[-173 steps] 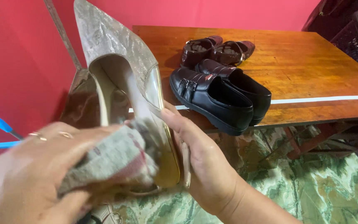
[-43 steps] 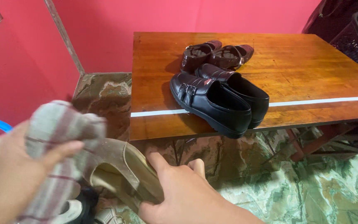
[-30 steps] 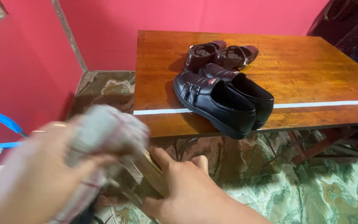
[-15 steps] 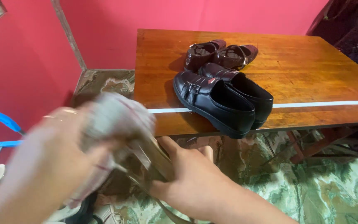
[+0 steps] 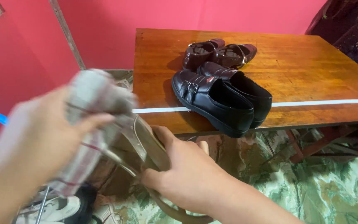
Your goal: Wiping a pair of high-heeled shoes with a cloth to clean them.
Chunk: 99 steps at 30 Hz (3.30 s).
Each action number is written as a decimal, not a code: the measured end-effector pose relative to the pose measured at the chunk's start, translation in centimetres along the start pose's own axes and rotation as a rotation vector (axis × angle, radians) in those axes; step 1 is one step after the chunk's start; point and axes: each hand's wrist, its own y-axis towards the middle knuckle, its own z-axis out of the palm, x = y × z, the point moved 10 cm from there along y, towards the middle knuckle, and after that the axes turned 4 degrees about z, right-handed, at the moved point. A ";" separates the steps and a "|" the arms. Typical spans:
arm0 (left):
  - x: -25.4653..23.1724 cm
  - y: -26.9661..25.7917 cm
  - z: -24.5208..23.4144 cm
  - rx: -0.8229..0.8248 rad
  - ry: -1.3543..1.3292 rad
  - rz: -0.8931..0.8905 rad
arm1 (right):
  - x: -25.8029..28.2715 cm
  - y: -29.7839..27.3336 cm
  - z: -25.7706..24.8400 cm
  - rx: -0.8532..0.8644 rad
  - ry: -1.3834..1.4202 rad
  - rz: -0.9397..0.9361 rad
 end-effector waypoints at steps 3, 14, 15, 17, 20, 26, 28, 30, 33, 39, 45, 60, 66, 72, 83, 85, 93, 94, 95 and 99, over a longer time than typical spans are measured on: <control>4.1 0.2 -0.7 -0.049 0.023 -0.240 | 0.8 -0.1 0.1 -0.031 0.030 -0.105; 3.3 0.3 -0.6 0.022 0.091 -0.250 | 1.0 0.0 -0.8 -0.031 0.024 -0.086; 4.3 0.3 -0.2 0.022 0.091 -0.250 | 1.0 0.0 -0.8 -0.031 0.025 -0.086; 6.6 0.2 -0.6 -0.146 -0.160 -0.272 | 0.6 0.0 -0.7 -0.025 0.021 -0.053; 5.4 0.3 0.9 -0.137 -0.231 -0.173 | 0.9 0.4 -0.6 -0.057 0.037 -0.122; 3.4 -0.4 -0.4 -0.058 0.024 -0.147 | 0.7 0.3 -0.9 -0.054 0.027 -0.124; 6.4 0.0 0.3 -0.121 -0.109 -0.159 | 0.5 0.1 -1.0 -0.027 0.056 -0.047; 7.6 -0.2 0.3 -0.184 -0.247 -0.181 | 0.1 0.2 -0.7 0.006 0.077 0.028; 5.5 -1.0 0.2 -0.161 -0.387 -0.172 | 0.0 0.7 -0.2 0.004 0.059 -0.005; 1.5 -1.7 0.4 0.006 -0.005 -0.132 | 0.0 1.2 -0.2 -0.036 -0.022 -0.116; 3.7 -3.0 0.6 0.027 -0.050 -0.258 | 0.1 0.5 -0.8 0.011 -0.033 -0.050; 14.1 -8.0 6.1 0.102 -0.086 -0.483 | -1.3 -0.5 1.4 0.388 0.435 -0.258; 7.7 -4.8 2.3 0.062 -0.139 -0.387 | 0.3 -0.6 0.9 0.238 0.385 -0.091; 7.7 -3.9 1.5 0.082 -0.172 -0.389 | 0.8 -1.9 1.5 0.261 0.776 0.113; 1.9 -3.6 -0.6 -0.175 -0.227 -0.118 | -1.4 -3.1 0.3 0.427 1.176 0.157; 3.9 -1.8 0.0 -0.246 -0.380 -0.082 | -1.5 -3.7 -0.2 0.448 1.183 0.138; -1.6 -4.6 0.1 -0.449 -0.649 -0.070 | -5.5 -5.4 -1.4 0.532 1.284 0.276; -3.9 -5.3 0.0 -0.392 -0.499 -0.032 | -6.9 -5.1 -1.3 0.499 1.325 0.337; -6.2 -6.1 0.0 -0.330 -0.348 0.004 | -8.2 -4.9 -1.2 0.467 1.368 0.401; -5.1 -3.5 0.1 -0.311 -0.126 0.065 | -8.9 -5.7 -1.9 0.479 1.331 0.388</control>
